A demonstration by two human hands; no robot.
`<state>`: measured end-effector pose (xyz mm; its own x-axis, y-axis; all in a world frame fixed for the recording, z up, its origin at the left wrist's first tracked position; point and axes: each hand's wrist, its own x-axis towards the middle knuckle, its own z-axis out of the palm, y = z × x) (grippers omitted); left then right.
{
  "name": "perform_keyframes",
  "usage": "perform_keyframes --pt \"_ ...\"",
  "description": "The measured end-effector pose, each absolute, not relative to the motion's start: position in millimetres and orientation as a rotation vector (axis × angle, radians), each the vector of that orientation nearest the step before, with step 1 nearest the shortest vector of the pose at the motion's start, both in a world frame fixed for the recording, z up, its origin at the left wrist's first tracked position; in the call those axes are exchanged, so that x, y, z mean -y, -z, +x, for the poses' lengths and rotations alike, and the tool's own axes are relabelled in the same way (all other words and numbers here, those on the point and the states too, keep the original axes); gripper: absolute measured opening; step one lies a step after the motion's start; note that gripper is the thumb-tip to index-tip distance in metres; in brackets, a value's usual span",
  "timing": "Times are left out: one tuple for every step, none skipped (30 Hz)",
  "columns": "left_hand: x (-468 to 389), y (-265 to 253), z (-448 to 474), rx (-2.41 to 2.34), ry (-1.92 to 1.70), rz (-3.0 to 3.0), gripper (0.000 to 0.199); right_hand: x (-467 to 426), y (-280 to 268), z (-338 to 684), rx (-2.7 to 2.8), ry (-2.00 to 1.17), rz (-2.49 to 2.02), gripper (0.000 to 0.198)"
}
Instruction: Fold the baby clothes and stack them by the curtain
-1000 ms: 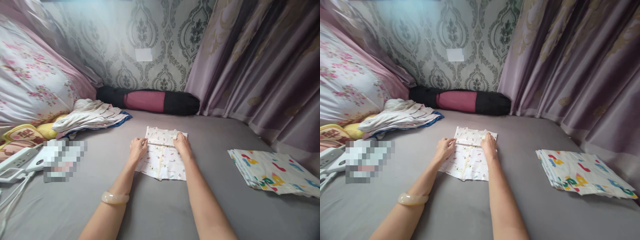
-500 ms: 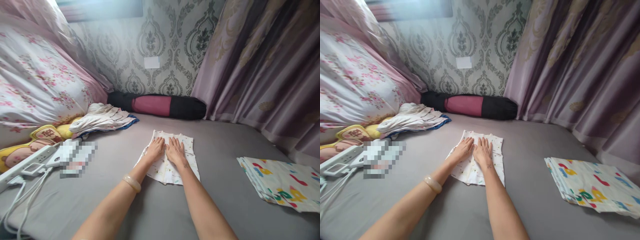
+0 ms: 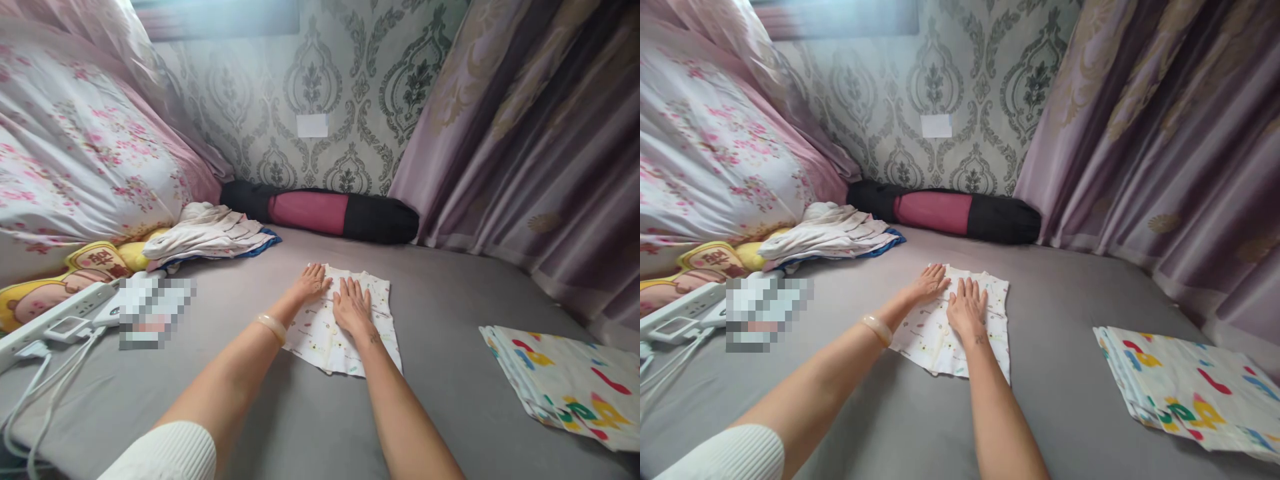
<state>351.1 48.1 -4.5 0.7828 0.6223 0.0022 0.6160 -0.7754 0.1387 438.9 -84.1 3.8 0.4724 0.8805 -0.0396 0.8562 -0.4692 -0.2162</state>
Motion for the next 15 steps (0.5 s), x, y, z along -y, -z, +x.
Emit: perform_keyframes --pt "-52 4 351 -1.002 -0.065 2.831 0.066 85 -4 439 1.519 -0.215 -2.546 0.059" --pt "-56 4 351 -1.013 -0.066 2.819 0.065 85 -4 438 1.519 -0.215 -2.541 0.059" --pt "-59 4 351 -1.021 -0.076 2.807 0.065 86 -5 438 1.52 -0.215 -2.533 0.059" --pt "-63 5 350 -1.029 -0.089 2.796 0.064 86 -5 438 1.52 -0.216 -2.524 0.059" --pt "-67 6 350 -1.036 -0.105 2.782 0.064 87 -6 437 1.517 -0.217 -2.515 0.059" --pt "-71 6 351 -1.045 -0.123 2.764 0.064 87 -7 437 1.513 -0.216 -2.506 0.059" --pt "-74 7 351 -1.056 -0.139 2.743 0.063 88 -8 437 1.507 -0.218 -2.497 0.059" --pt "-78 9 351 -1.069 -0.152 2.724 0.063 88 -9 437 1.501 -0.223 -2.491 0.059" --pt "-82 10 351 -1.084 -0.163 2.703 0.063 89 -10 436 1.496 -0.232 -2.488 0.059" --pt "-85 11 352 -1.1 -0.174 2.684 0.061 89 -10 436 1.491 -0.244 -2.486 0.059" --pt "-89 12 353 -1.114 -0.183 2.667 0.06 89 -11 436 1.488 -0.256 -2.486 0.059" --pt "-92 12 354 -1.125 -0.191 2.653 0.058 89 -12 436 1.486 -0.269 -2.488 0.059" --pt "-95 12 355 -1.132 -0.197 2.641 0.056 89 -12 436 1.485 -0.279 -2.49 0.059" --pt "-98 11 356 -1.137 -0.202 2.629 0.054 89 -13 436 1.485 -0.286 -2.494 0.059" --pt "-101 9 356 -1.141 -0.204 2.618 0.052 89 -13 436 1.486 -0.293 -2.498 0.059"
